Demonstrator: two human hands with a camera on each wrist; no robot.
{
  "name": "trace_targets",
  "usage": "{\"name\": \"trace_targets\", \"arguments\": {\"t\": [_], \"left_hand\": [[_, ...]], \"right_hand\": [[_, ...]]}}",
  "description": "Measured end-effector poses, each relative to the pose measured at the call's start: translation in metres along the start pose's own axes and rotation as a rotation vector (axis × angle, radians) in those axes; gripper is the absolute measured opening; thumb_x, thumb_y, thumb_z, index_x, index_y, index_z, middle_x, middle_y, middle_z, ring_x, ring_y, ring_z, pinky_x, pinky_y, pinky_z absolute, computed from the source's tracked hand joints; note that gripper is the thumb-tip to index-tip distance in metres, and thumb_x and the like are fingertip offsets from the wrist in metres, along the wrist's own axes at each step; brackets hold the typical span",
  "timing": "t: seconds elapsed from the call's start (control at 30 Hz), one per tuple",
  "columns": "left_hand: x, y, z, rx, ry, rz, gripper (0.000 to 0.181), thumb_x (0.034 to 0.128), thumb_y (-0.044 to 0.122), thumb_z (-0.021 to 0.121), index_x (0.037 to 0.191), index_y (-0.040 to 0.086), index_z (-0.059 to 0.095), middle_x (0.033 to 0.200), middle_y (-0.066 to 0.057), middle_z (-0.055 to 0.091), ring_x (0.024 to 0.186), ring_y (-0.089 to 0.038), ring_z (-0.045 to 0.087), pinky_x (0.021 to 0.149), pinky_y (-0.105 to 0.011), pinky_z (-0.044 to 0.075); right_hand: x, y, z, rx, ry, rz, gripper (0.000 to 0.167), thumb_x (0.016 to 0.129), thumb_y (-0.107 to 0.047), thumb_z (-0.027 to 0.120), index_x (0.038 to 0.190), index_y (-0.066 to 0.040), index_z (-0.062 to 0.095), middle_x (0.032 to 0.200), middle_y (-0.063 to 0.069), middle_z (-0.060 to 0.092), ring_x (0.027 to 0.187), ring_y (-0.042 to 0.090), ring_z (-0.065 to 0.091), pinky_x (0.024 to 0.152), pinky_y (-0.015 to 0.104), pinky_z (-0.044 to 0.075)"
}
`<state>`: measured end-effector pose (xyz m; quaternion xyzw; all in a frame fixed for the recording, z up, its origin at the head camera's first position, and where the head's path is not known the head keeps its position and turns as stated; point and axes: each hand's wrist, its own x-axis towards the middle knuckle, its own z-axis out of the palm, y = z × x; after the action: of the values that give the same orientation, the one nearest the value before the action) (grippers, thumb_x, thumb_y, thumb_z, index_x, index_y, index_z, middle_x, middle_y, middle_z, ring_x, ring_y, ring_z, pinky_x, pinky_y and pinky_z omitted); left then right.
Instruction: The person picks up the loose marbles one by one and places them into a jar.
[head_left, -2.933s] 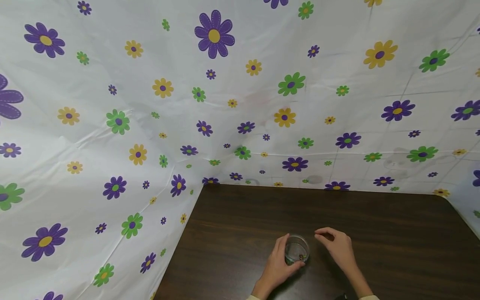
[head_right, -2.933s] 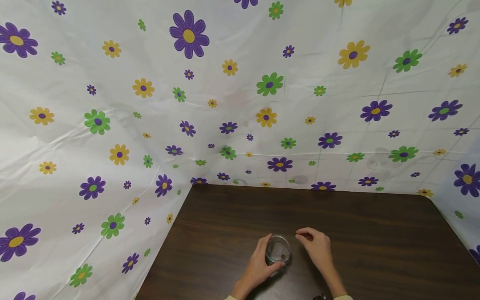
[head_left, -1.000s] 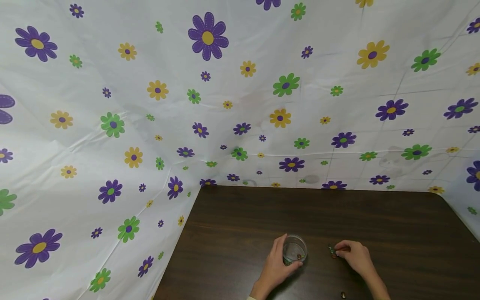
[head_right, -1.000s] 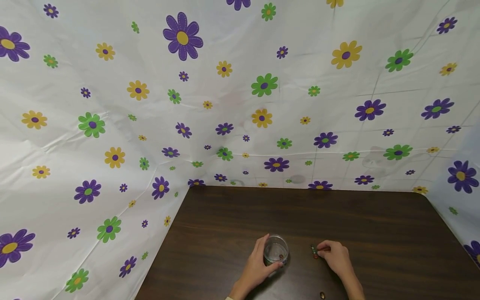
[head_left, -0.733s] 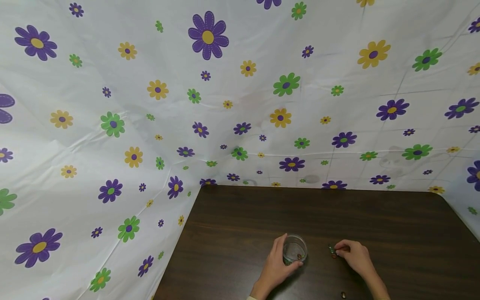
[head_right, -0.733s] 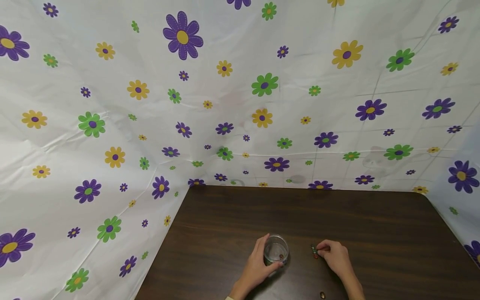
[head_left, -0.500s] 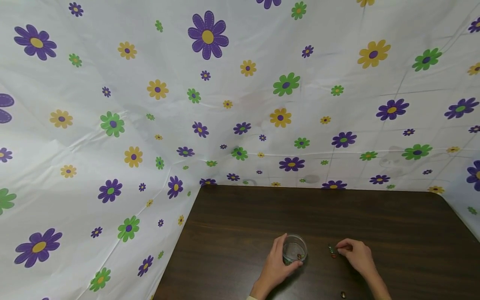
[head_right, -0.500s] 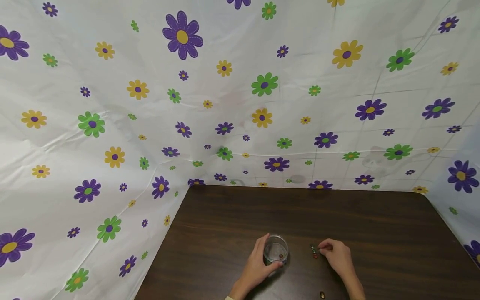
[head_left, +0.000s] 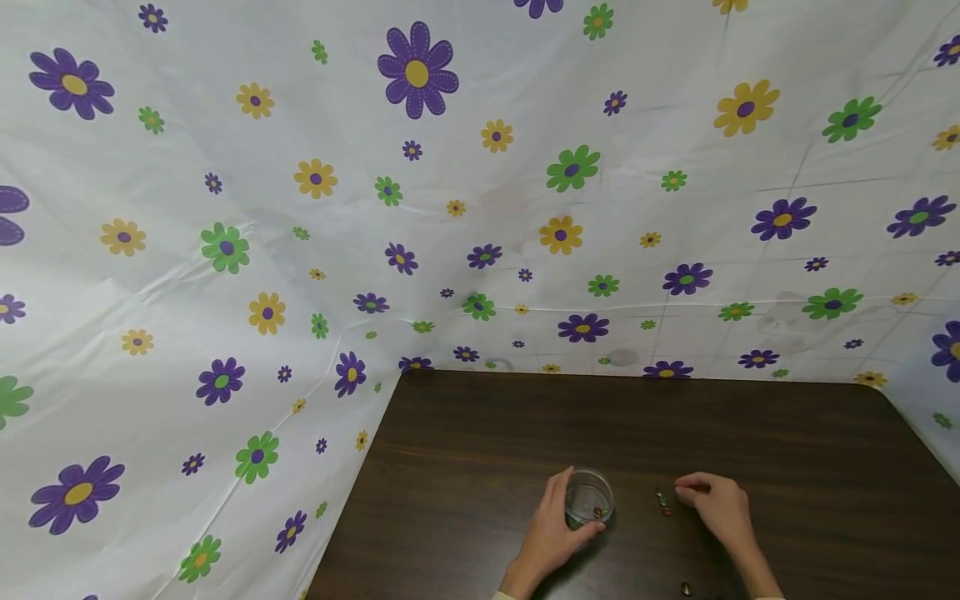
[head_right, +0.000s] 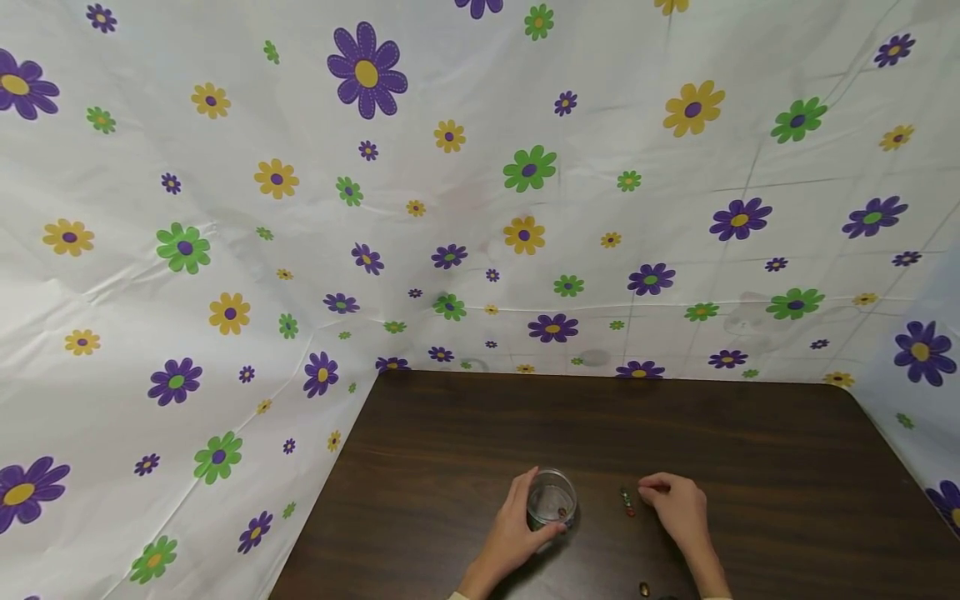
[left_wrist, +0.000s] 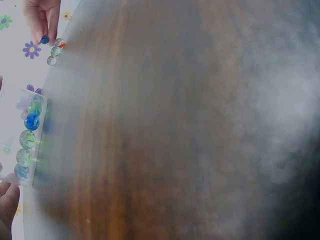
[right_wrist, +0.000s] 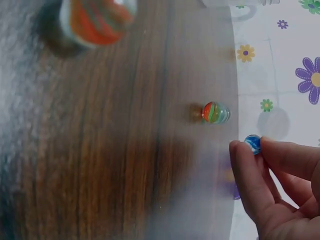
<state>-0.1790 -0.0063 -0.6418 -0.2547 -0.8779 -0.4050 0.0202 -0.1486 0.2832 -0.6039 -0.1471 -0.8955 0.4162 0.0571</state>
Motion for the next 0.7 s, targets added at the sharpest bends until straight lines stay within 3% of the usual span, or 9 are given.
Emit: {"name": "trace_targets", "arguments": {"t": [0.27, 0.47, 0.7], "left_hand": [[0.0, -0.001, 0.0, 0.003, 0.008, 0.018, 0.089, 0.0893, 0.051, 0.079, 0.158, 0.011, 0.038, 0.149, -0.001, 0.048, 0.127, -0.024, 0.057, 0.094, -0.04, 0.054], [-0.001, -0.001, 0.0, -0.006, -0.001, 0.005, 0.089, 0.0895, 0.051, 0.079, 0.158, 0.012, 0.037, 0.15, -0.001, 0.048, 0.128, -0.024, 0.057, 0.094, -0.04, 0.054], [0.0, -0.002, 0.0, 0.005, 0.018, 0.034, 0.089, 0.0891, 0.049, 0.081, 0.157, 0.011, 0.038, 0.149, -0.002, 0.049, 0.125, -0.024, 0.059, 0.093, -0.04, 0.055]], "right_hand": [[-0.003, -0.007, 0.004, 0.031, 0.017, -0.023, 0.015, 0.092, -0.015, 0.078, 0.1, -0.004, 0.082, 0.098, 0.012, 0.078, 0.09, 0.029, 0.072, 0.072, 0.036, 0.055], [-0.004, -0.023, 0.004, 0.054, 0.047, -0.031, 0.015, 0.092, -0.015, 0.08, 0.1, -0.003, 0.082, 0.098, 0.012, 0.078, 0.09, 0.028, 0.073, 0.072, 0.033, 0.056], [-0.007, -0.043, 0.006, 0.099, 0.042, -0.035, 0.023, 0.092, -0.024, 0.08, 0.103, -0.004, 0.082, 0.103, 0.013, 0.078, 0.089, 0.023, 0.072, 0.072, 0.03, 0.055]]}}
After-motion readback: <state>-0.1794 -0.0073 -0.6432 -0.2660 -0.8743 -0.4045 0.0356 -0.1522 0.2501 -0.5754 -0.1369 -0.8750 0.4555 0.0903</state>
